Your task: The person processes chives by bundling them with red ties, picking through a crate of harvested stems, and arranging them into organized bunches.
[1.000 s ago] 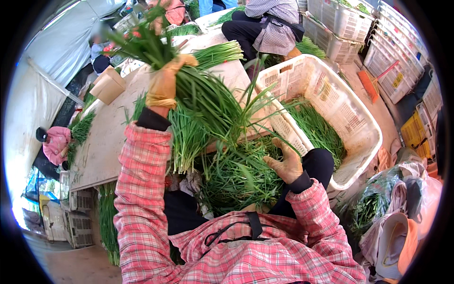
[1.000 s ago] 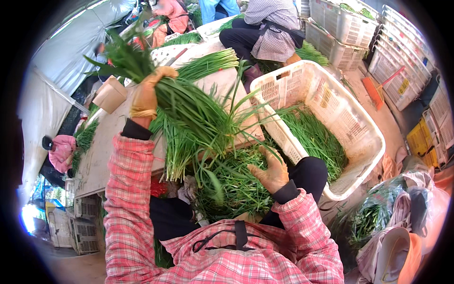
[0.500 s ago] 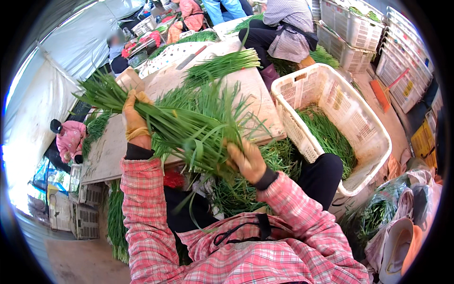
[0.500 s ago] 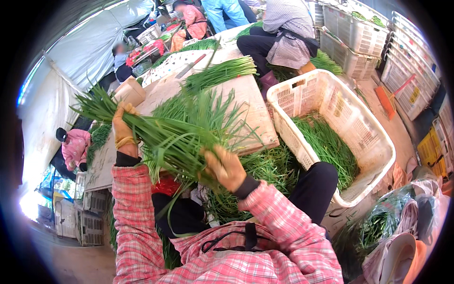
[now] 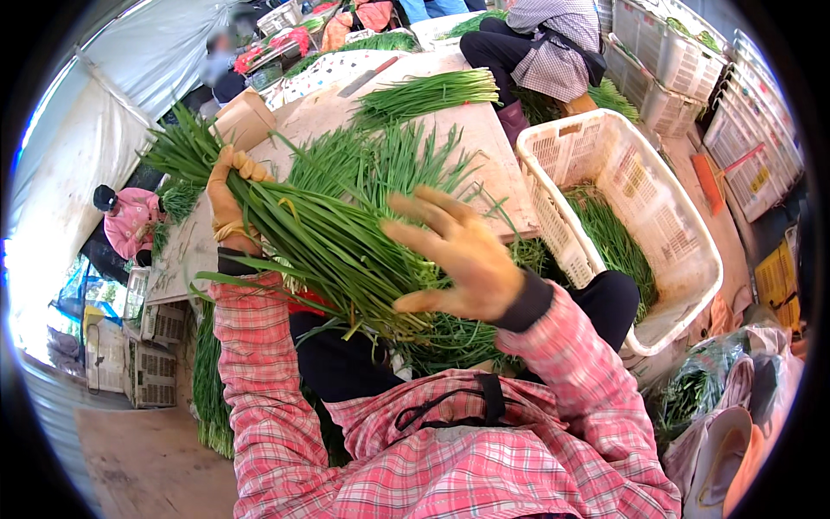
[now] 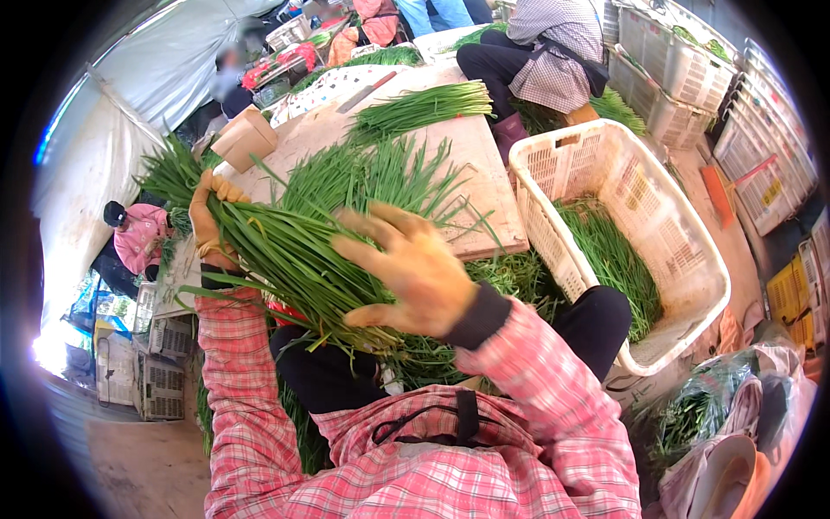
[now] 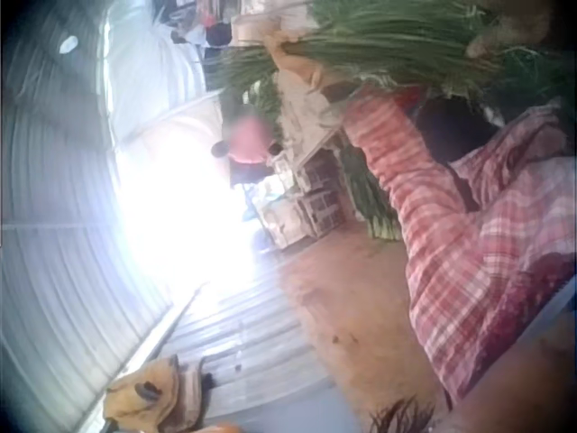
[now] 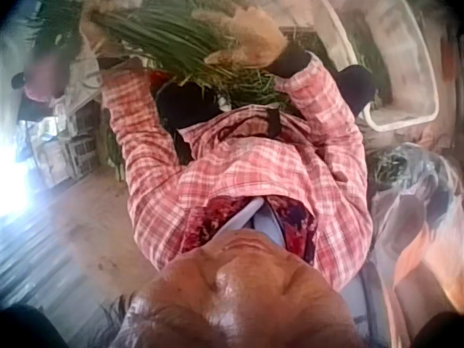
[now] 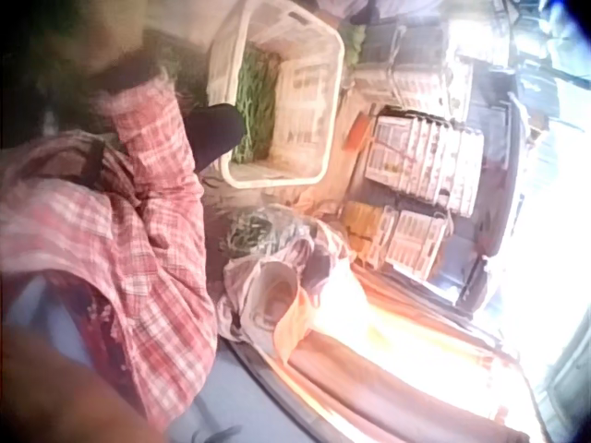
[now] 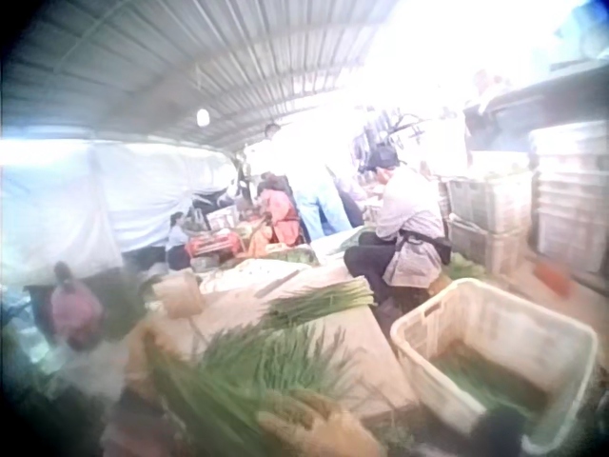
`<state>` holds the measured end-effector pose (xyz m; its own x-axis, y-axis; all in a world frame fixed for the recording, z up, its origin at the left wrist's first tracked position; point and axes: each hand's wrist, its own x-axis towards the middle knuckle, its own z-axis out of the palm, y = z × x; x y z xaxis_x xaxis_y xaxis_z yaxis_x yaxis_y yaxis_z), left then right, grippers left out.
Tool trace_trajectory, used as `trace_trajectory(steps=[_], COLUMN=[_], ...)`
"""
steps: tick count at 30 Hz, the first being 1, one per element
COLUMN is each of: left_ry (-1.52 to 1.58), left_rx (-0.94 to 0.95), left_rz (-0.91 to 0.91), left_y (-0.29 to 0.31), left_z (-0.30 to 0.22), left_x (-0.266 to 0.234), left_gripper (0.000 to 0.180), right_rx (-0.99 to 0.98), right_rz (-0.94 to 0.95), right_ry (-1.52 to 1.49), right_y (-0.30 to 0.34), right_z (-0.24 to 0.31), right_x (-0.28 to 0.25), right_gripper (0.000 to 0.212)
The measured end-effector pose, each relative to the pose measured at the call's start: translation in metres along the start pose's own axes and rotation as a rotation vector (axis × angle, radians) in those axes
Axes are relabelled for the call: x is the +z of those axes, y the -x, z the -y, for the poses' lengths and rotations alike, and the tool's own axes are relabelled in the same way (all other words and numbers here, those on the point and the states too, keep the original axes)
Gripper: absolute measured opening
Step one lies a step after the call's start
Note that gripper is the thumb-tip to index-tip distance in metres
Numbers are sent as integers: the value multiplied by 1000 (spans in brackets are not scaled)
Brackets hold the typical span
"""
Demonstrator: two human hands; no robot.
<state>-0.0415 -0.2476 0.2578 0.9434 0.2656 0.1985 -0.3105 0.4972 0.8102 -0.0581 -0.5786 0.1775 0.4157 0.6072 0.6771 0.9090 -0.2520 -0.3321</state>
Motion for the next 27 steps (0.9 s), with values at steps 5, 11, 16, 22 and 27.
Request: trace_trajectory(steps=[5,11,16,22,27], left_ry=[125,271,348,406,596], left_rx=[32,-23,5,-109,-80], left_rz=[46,233,386,541,711], left_y=[-1,3,2,12,31], left_z=[-15,-26,-30,-18,6], left_x=[-7,-59,-80,-63,-6], left_gripper=[36,32,29,32,32], right_rx=[259,276,821,293,65], right_rz=[203,388,928,280,138], right_ry=[-171,36,262,17,-737], right_y=[30,126,190,25,-31], right_z=[-27,-7,-54,-18,-29], right_x=[63,87,85,4,70], right_gripper=[69,29,46,48,63])
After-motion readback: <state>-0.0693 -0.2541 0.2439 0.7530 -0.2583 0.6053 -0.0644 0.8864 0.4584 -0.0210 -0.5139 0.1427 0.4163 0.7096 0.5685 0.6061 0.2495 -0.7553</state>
